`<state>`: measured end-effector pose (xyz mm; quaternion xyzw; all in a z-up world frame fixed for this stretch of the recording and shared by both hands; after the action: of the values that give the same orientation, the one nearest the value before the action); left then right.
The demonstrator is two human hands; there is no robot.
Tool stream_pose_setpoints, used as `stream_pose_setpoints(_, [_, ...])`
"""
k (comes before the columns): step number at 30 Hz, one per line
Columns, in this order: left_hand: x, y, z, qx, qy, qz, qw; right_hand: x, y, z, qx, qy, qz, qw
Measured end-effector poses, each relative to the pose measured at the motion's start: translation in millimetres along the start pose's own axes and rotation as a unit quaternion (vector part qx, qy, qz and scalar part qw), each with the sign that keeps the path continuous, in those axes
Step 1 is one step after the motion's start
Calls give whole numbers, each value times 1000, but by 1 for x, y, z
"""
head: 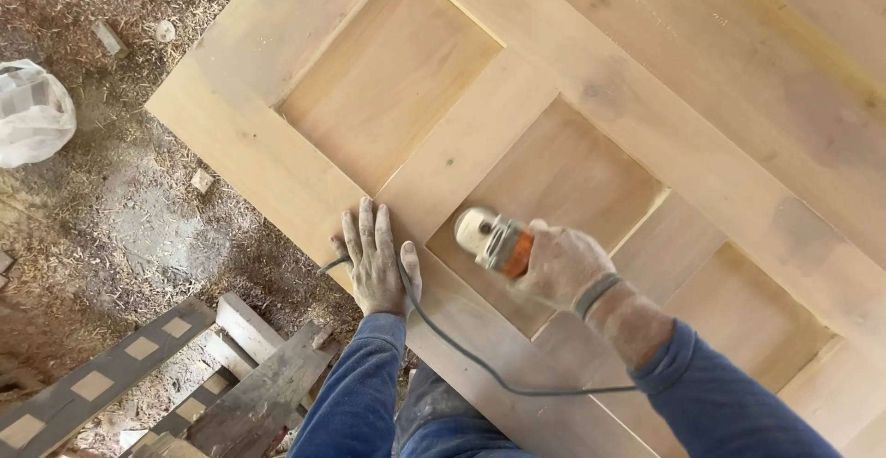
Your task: The recorder is sanding a wooden door using a handheld power sander.
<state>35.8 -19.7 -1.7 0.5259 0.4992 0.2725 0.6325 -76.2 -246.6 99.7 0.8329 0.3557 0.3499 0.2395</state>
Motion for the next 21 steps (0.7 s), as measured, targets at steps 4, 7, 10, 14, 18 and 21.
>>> stream_pose_setpoints(4, [-1,0,0,-2,-8,-3,1000,-28,24,12,-37,-16,-3,999])
stream_pose_setpoints(7, [0,-1,0,-5,-9,-5,1000,-46,42,17,-56,-39,-8,998])
stream_pose_setpoints(10, [-1,1,0,-4,-7,-9,1000,-67,58,19,-76,-87,12,993])
stream_pose_setpoints(14, [-2,3,0,2,-10,-7,1000,-101,71,17,-121,-185,89,971])
stream_pose_setpoints(18, [-1,0,1,-4,-10,-6,1000,-117,64,9,-127,-210,74,967])
stream_pose_setpoints(21, [-1,1,0,-1,-3,-10,1000,-126,45,-4,-154,-216,84,961])
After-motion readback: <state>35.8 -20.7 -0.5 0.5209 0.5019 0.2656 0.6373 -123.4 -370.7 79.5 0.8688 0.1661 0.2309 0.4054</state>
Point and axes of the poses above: each hand's wrist, its own z-axis towards the middle knuckle, its own y-axis out of the back of the hand, x = y × z, the point moved 4 cm from there along z, towards the middle knuckle, and after that the axes turned 9 degrees about y, right-handed, at the moved point
